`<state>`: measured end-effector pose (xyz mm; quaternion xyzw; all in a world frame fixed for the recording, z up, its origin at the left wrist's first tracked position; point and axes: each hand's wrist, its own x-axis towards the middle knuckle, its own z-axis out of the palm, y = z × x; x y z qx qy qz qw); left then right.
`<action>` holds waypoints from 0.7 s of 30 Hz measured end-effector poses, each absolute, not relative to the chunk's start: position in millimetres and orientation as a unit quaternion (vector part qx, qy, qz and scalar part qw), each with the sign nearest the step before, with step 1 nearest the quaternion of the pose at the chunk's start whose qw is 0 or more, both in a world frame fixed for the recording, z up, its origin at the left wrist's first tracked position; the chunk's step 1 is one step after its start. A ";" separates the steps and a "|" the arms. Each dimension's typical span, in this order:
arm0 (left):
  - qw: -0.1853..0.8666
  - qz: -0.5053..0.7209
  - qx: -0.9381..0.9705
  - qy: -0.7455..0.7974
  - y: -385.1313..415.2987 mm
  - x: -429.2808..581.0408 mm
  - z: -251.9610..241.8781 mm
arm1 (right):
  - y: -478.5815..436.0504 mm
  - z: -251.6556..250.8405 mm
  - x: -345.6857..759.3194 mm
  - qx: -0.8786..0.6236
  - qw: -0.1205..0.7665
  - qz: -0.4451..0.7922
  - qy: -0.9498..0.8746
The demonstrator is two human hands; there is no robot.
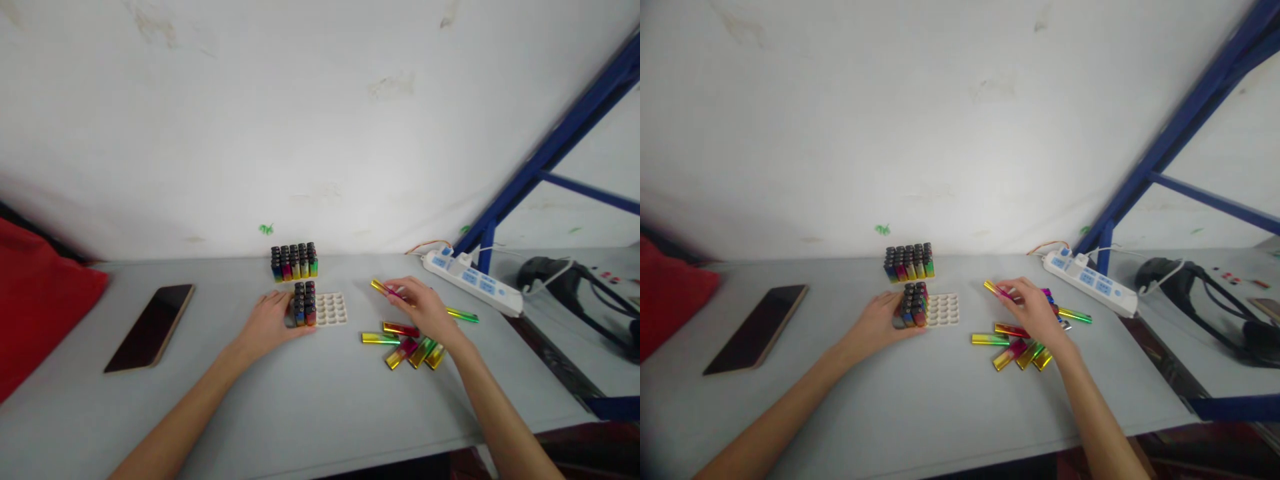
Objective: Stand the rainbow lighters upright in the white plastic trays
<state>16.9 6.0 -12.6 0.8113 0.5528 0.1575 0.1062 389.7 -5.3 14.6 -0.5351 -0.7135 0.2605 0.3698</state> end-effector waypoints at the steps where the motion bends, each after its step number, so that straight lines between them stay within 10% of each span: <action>1: 0.110 0.160 0.815 0.546 6.5 15.2 -12.6 | -1.7 15.8 382.0 -0.526 0.404 0.304 -0.684; 8: 0.143 0.172 0.834 0.504 10.1 4.0 -8.2 | 17.8 27.2 309.3 -0.429 0.544 0.547 -0.470; 21: 0.151 0.164 0.839 0.497 7.1 3.5 -6.8 | 1.6 7.2 259.8 -0.344 0.444 0.689 -0.457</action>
